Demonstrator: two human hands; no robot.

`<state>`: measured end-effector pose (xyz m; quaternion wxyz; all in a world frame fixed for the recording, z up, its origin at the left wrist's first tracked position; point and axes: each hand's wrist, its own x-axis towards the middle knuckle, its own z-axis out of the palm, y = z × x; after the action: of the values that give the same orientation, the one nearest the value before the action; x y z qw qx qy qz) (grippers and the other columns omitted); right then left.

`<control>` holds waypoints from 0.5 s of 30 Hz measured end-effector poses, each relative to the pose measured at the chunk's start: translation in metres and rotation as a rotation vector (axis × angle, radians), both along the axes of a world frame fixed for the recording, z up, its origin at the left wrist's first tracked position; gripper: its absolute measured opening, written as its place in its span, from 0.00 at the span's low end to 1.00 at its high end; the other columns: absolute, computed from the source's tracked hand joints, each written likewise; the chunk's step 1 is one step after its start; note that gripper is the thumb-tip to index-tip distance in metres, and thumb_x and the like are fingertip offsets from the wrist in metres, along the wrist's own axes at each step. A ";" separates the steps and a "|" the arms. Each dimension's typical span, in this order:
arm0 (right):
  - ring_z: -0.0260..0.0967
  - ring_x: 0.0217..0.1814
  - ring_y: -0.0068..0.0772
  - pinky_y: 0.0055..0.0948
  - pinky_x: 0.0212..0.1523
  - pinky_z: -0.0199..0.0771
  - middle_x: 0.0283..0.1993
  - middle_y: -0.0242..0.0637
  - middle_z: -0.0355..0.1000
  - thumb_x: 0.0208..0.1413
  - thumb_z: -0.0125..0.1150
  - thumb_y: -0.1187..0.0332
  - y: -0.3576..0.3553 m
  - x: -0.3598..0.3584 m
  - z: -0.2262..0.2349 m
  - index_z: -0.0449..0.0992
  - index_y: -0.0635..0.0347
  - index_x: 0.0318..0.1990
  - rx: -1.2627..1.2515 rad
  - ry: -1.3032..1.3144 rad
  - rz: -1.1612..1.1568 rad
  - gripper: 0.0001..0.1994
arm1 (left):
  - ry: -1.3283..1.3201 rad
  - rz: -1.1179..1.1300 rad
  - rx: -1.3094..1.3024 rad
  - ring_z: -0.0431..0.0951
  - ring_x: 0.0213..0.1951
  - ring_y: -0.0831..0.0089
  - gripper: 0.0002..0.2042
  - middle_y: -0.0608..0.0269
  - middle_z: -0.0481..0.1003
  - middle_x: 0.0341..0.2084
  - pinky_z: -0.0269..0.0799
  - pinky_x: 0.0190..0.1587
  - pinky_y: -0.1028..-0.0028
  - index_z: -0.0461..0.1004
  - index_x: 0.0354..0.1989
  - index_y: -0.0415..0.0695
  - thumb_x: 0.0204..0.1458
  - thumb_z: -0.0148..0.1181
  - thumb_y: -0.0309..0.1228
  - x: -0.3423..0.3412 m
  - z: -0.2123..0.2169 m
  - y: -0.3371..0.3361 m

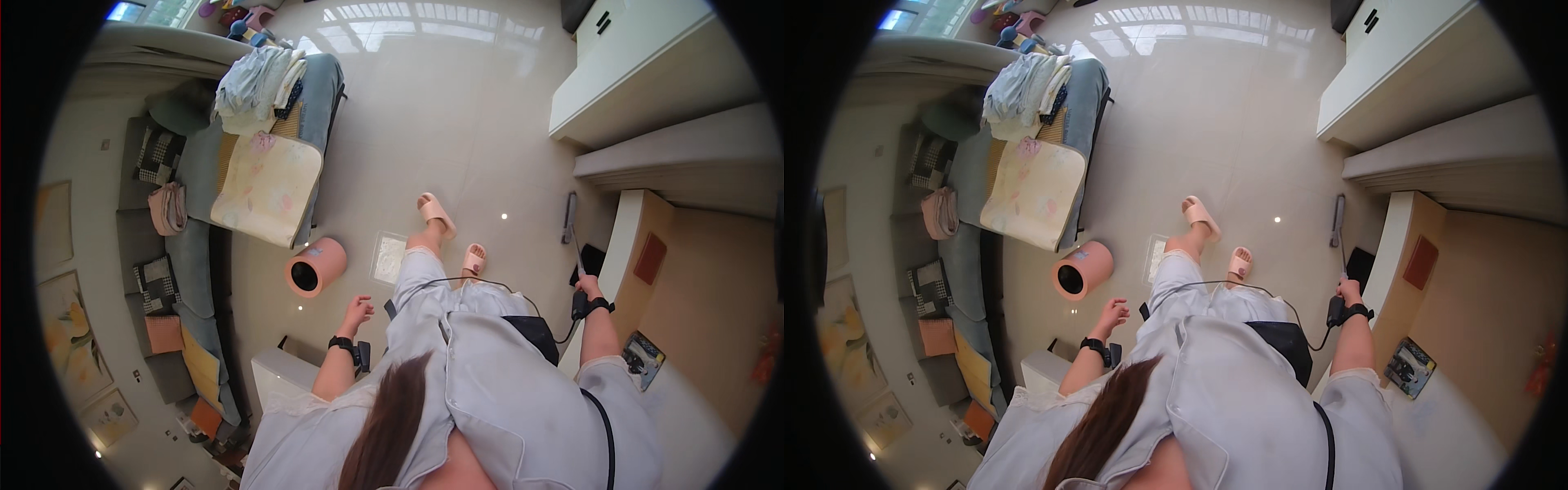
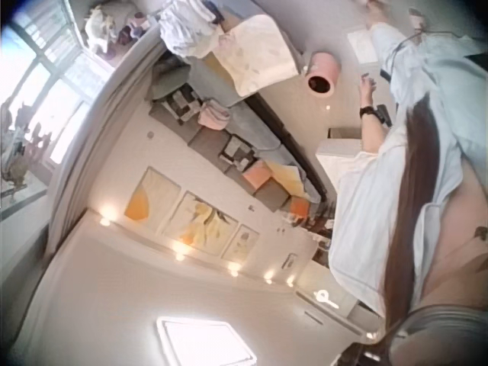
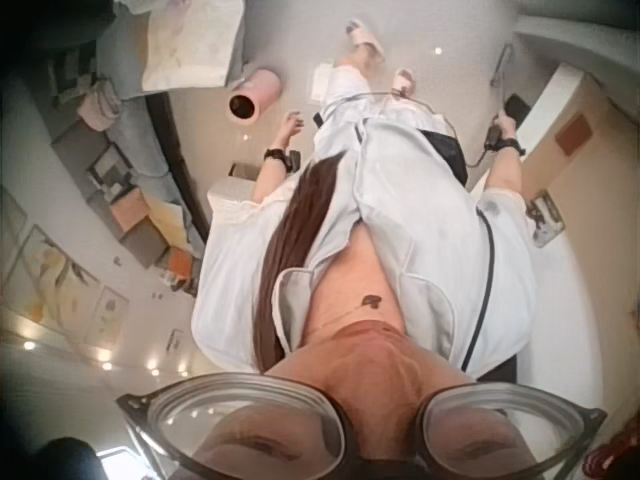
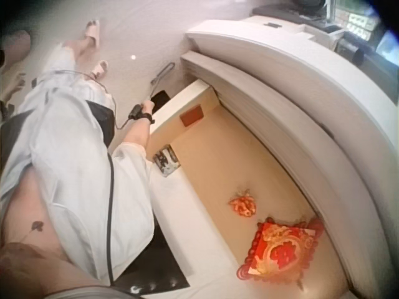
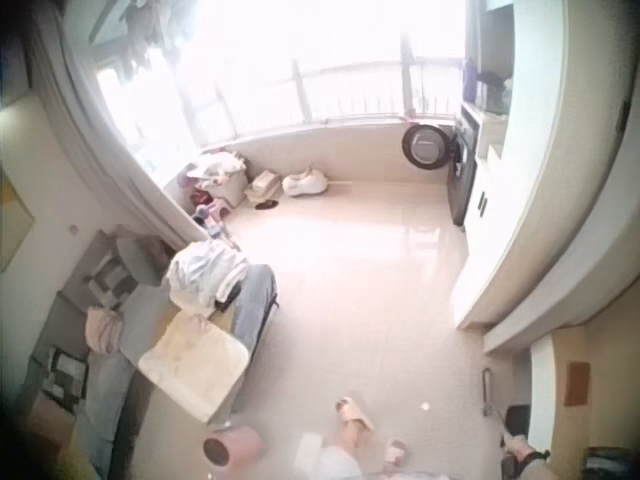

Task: The person is using a long-handled squeegee or broom to sweep or push debris across a tiled living room floor.

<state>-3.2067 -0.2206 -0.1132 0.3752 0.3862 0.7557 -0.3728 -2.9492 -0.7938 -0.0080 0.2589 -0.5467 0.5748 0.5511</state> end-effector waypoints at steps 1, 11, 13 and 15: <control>0.56 0.10 0.29 0.28 0.10 0.52 0.11 0.37 0.61 0.42 0.46 0.69 0.017 0.014 -0.024 0.64 0.65 0.14 0.033 -0.005 -0.034 0.11 | -0.012 -0.004 -0.006 0.68 0.26 0.79 0.12 0.66 0.67 0.24 0.63 0.26 0.80 0.62 0.38 0.46 0.42 0.42 0.27 -0.003 0.008 0.000; 0.54 0.09 0.26 0.23 0.08 0.50 0.11 0.36 0.59 0.41 0.39 0.71 -0.074 0.027 -0.020 0.61 0.62 0.15 -0.107 -0.093 0.083 0.08 | 0.189 -0.058 -0.103 0.68 0.26 0.78 0.12 0.65 0.67 0.24 0.62 0.27 0.80 0.62 0.38 0.45 0.42 0.44 0.28 0.038 0.043 -0.047; 0.53 0.09 0.27 0.24 0.08 0.49 0.10 0.36 0.59 0.42 0.39 0.72 -0.136 0.018 0.016 0.61 0.63 0.15 -0.133 -0.094 0.162 0.09 | 0.198 -0.024 -0.088 0.68 0.26 0.78 0.12 0.64 0.67 0.24 0.62 0.26 0.80 0.62 0.38 0.44 0.42 0.43 0.28 0.063 0.037 -0.062; 0.53 0.08 0.27 0.23 0.08 0.48 0.09 0.37 0.58 0.40 0.39 0.72 -0.198 0.014 0.043 0.61 0.62 0.12 -0.163 -0.073 0.319 0.10 | 0.191 -0.007 -0.071 0.68 0.26 0.78 0.12 0.64 0.67 0.24 0.62 0.26 0.80 0.62 0.38 0.44 0.43 0.43 0.28 0.092 0.031 -0.078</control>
<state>-3.1923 -0.4188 -0.0698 0.4868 0.2429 0.7606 -0.3543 -2.8572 -0.8719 0.0227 0.1852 -0.4984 0.6177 0.5794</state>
